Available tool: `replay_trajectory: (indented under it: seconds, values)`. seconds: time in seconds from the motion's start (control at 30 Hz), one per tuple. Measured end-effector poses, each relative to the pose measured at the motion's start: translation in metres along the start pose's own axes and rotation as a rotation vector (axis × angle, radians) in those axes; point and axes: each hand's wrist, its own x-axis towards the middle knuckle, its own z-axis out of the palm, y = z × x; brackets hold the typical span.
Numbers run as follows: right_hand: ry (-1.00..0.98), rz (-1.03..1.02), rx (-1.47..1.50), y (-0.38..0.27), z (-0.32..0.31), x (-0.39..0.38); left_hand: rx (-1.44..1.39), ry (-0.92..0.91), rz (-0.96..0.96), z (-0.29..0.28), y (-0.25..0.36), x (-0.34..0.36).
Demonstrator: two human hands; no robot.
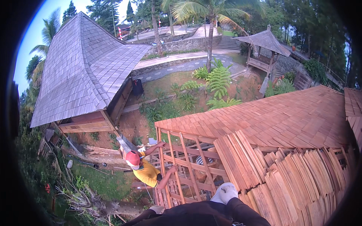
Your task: The person receives wooden shingles from another worker and places them onto a wooden roof frame by hand.
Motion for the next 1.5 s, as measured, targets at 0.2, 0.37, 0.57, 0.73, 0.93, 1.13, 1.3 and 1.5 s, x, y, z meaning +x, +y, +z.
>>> replay_trajectory:
  seconds: [0.2,0.37,0.57,0.73,0.93,1.13,1.3,1.5]
  values:
    - [-0.013,0.013,0.005,0.0,-0.002,0.0,0.017,-0.005,-0.018,-0.006,0.007,-0.004]
    - [-0.023,0.006,0.007,0.0,-0.002,0.003,0.135,0.031,0.098,0.0,-0.002,0.0]
    - [-0.02,0.02,0.02,0.0,-0.004,0.005,-0.083,0.068,-0.031,0.007,-0.002,0.008]
    - [-0.015,0.034,0.027,0.001,-0.006,0.005,-0.115,0.096,-0.038,0.009,-0.002,0.012]
    - [-0.017,0.042,0.027,0.001,-0.008,0.004,-0.152,0.114,-0.023,0.011,-0.002,0.013]
    - [-0.001,0.017,0.013,0.003,-0.004,0.004,0.09,0.089,0.075,0.006,-0.004,0.016]
    - [0.006,0.01,-0.011,0.003,-0.002,0.003,0.1,0.108,0.081,0.009,-0.005,0.014]
    - [0.013,0.002,-0.022,0.006,0.0,0.004,0.171,0.076,0.105,0.008,-0.001,0.013]
